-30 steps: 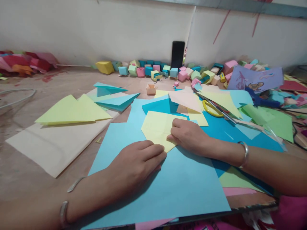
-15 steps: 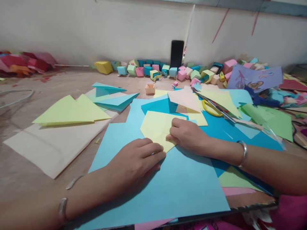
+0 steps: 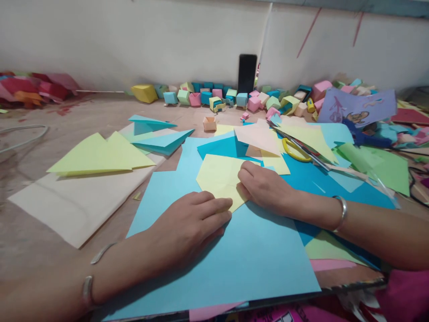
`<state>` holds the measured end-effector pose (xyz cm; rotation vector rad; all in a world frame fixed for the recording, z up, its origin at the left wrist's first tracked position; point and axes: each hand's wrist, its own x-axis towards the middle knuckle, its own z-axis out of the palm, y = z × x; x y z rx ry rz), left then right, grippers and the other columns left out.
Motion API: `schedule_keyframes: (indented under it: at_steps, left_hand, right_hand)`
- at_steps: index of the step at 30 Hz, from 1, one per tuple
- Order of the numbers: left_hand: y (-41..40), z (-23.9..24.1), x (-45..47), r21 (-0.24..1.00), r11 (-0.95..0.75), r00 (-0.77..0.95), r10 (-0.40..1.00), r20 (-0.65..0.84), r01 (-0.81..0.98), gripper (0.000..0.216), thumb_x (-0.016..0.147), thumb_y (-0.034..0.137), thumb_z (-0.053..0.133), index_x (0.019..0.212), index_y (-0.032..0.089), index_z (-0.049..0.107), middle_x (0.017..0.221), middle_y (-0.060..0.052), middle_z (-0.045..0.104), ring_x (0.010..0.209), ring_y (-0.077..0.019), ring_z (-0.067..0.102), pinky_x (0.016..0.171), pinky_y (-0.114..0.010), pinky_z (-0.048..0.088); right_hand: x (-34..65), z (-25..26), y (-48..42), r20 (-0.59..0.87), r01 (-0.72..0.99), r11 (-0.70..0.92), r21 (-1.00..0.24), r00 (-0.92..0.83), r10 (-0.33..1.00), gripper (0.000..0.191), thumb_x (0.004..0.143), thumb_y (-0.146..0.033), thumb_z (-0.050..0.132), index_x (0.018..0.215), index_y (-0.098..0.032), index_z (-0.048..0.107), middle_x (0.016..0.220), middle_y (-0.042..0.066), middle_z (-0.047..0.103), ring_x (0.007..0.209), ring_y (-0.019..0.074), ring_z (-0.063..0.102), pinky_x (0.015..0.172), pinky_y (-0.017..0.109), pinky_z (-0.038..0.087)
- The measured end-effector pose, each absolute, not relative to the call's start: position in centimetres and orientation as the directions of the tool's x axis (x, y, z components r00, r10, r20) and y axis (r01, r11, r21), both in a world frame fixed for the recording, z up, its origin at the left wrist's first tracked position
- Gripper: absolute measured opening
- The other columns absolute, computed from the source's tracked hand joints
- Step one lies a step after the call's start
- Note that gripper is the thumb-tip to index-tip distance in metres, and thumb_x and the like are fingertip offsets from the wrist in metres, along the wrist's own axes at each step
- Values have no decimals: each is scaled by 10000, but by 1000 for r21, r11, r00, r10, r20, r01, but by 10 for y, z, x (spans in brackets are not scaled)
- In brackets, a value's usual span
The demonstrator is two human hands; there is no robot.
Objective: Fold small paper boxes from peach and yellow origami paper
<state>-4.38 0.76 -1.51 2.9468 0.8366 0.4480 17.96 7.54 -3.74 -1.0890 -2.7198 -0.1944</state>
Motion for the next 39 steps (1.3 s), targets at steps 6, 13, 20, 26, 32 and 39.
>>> schedule_keyframes:
  at_steps: [6, 13, 20, 26, 32, 39]
  left_hand:
    - [11, -15, -43, 136, -852, 813, 524, 254, 506, 195, 946, 192, 491, 1057, 184, 651, 1149, -57, 694, 894, -205, 611, 766, -371, 497]
    - [12, -15, -44, 151, -857, 816, 514, 263, 492, 198, 945, 183, 491, 1063, 187, 649, 1155, -58, 694, 929, -214, 617, 780, -373, 501]
    - [12, -16, -46, 169, -864, 823, 503, 263, 474, 208, 936, 179, 502, 1090, 184, 642, 1185, -75, 682, 965, -218, 612, 804, -376, 493]
    - [13, -17, -46, 147, -858, 824, 513, 240, 492, 196, 942, 203, 495, 1075, 194, 639, 1194, -70, 671, 971, -220, 600, 811, -377, 477]
    - [13, -22, -42, 189, -815, 805, 575, 148, 548, 445, 940, 455, 498, 1300, 193, 510, 1125, -94, 638, 954, -254, 550, 830, -418, 456]
    - [17, -21, -40, 169, -826, 819, 560, 128, 538, 404, 937, 475, 495, 1256, 238, 565, 1120, -86, 622, 930, -241, 546, 810, -405, 459]
  right_hand:
    - [186, -34, 73, 413, 607, 795, 3, -724, 552, 302, 929, -226, 466, 667, -135, 585, 792, 84, 518, 702, 163, 352, 597, 313, 230]
    - [188, -18, 74, 51, 585, 693, -420, -747, 662, 365, 799, -381, 729, 548, -141, 616, 734, 21, 458, 686, 121, 398, 577, 269, 241]
    - [214, 2, 101, -203, 721, 588, -368, -679, 705, 423, 790, -234, 637, 445, -148, 407, 629, 1, 436, 594, 96, 369, 570, 289, 247]
    - [212, 4, 97, -66, 724, 589, -359, -649, 758, 412, 746, -90, 565, 444, -168, 297, 571, -12, 386, 549, 92, 339, 549, 290, 237]
    - [192, -10, 80, 43, 607, 684, -405, -735, 677, 324, 848, -326, 649, 598, -152, 539, 757, 26, 500, 704, 128, 440, 589, 265, 282]
    - [195, -4, 90, -80, 628, 656, -419, -745, 662, 320, 782, -260, 742, 595, -146, 508, 759, 7, 494, 699, 115, 442, 610, 251, 312]
